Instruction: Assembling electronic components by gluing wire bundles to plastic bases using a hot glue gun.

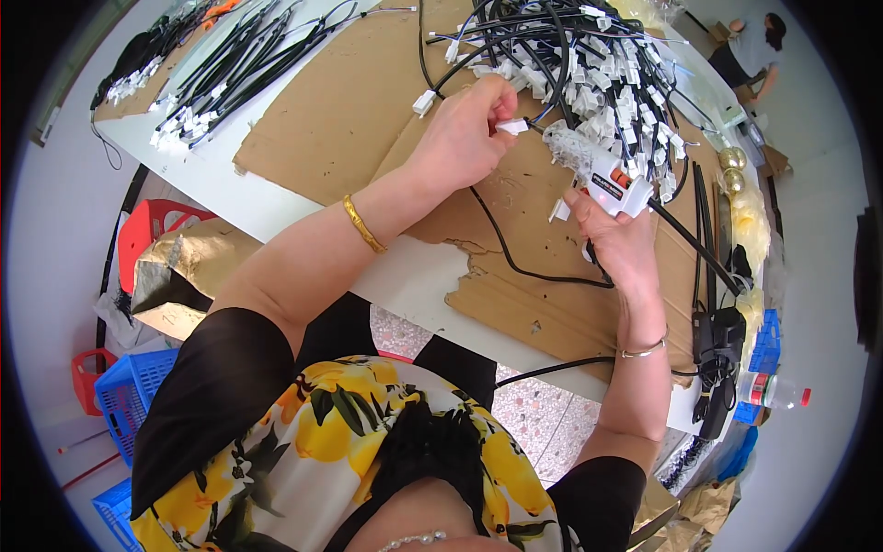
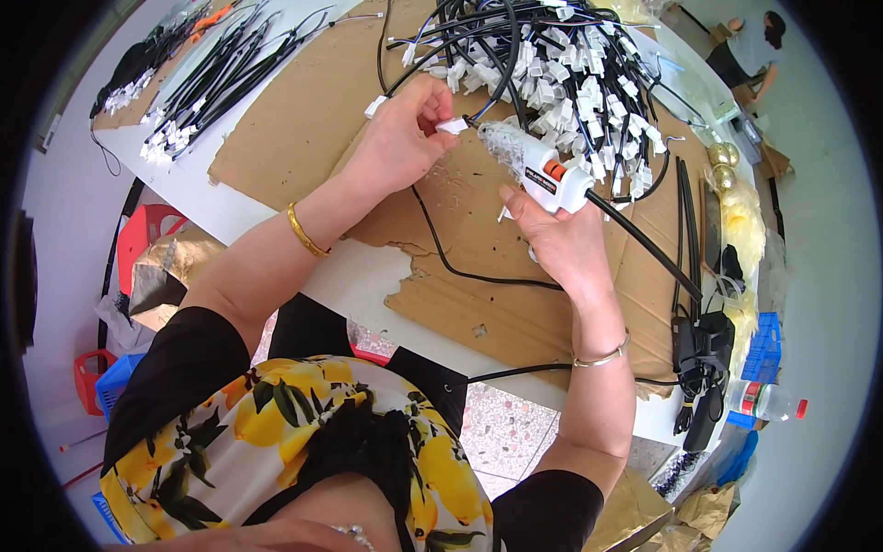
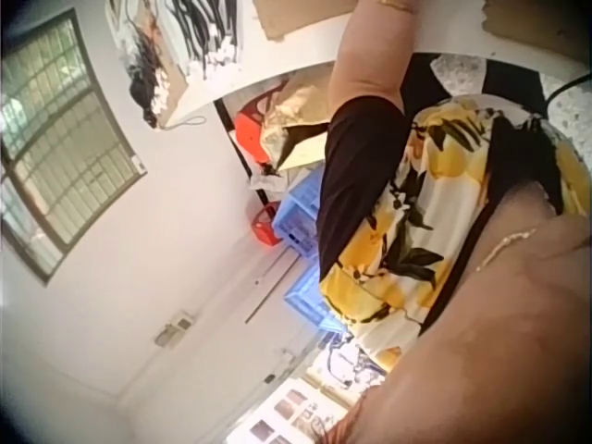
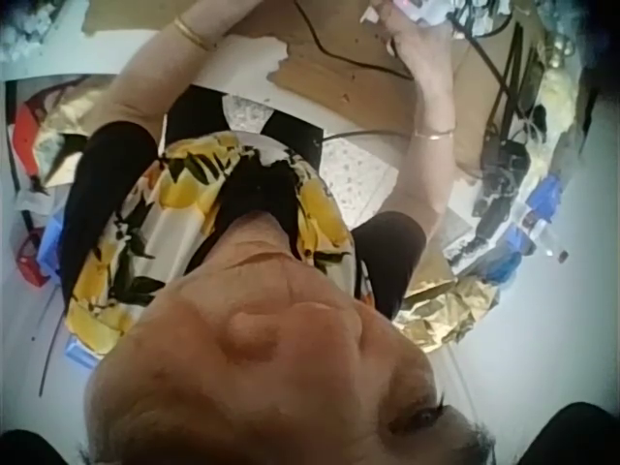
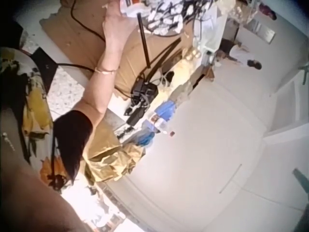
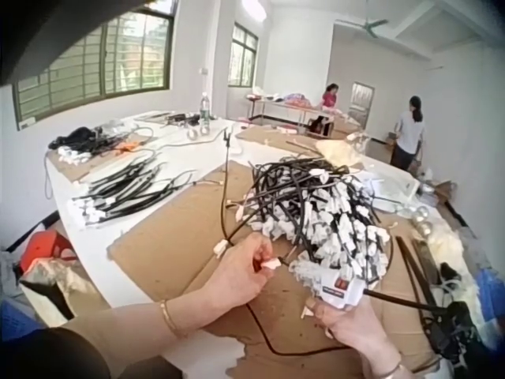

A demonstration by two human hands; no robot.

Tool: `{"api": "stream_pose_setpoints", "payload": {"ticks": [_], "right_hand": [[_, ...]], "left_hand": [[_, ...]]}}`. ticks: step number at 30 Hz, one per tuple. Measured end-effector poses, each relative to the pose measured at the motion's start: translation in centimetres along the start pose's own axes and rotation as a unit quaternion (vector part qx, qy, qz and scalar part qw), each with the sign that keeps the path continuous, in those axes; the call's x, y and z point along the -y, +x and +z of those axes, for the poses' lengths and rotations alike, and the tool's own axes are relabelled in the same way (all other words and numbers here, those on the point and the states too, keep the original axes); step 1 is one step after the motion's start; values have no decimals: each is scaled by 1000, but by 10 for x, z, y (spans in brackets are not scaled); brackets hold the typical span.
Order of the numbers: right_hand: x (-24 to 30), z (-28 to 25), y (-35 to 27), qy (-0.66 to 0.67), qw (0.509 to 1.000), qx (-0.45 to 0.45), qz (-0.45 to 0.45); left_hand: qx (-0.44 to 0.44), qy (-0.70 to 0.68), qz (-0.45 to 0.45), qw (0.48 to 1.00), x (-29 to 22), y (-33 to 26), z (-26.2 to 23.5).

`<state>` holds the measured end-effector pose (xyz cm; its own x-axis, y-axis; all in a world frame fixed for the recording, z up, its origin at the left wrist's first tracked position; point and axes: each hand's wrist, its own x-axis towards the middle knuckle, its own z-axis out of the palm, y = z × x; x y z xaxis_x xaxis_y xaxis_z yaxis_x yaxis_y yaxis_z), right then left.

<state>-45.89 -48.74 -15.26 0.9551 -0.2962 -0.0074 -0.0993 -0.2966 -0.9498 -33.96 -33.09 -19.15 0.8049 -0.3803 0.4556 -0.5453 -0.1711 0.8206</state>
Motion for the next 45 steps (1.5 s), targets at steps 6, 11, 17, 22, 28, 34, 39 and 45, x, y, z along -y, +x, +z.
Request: {"api": "stream_pose_setpoints", "payload": {"ticks": [6, 11, 17, 22, 28, 34, 39, 45], "right_hand": [[-1, 0, -1, -2, 1000, -2, -10], [0, 0, -1, -22, 1000, -5, -7], [-1, -1, -1, -12, 1000, -4, -8], [2, 0, -1, -5, 1000, -5, -2], [1, -3, 1, 20, 1000, 0, -4], [-2, -3, 1, 44, 999, -4, -15], [-1, -5, 0, 32, 999, -2, -12], [0, -5, 1, 15, 1000, 9, -14]], "left_hand": [[-5, -6, -7, 1000, 2, 1, 1], [-14, 2, 15, 1000, 6, 1, 2], [-7, -4, -12, 1000, 1, 0, 1], [-15, 24, 6, 1000, 1, 1, 0], [-27, 44, 34, 998, 1, 1, 1], [-43, 64, 60, 995, 1, 1, 3], [-41, 64, 68, 995, 2, 1, 5], [-40, 63, 70, 995, 4, 1, 3]]}}
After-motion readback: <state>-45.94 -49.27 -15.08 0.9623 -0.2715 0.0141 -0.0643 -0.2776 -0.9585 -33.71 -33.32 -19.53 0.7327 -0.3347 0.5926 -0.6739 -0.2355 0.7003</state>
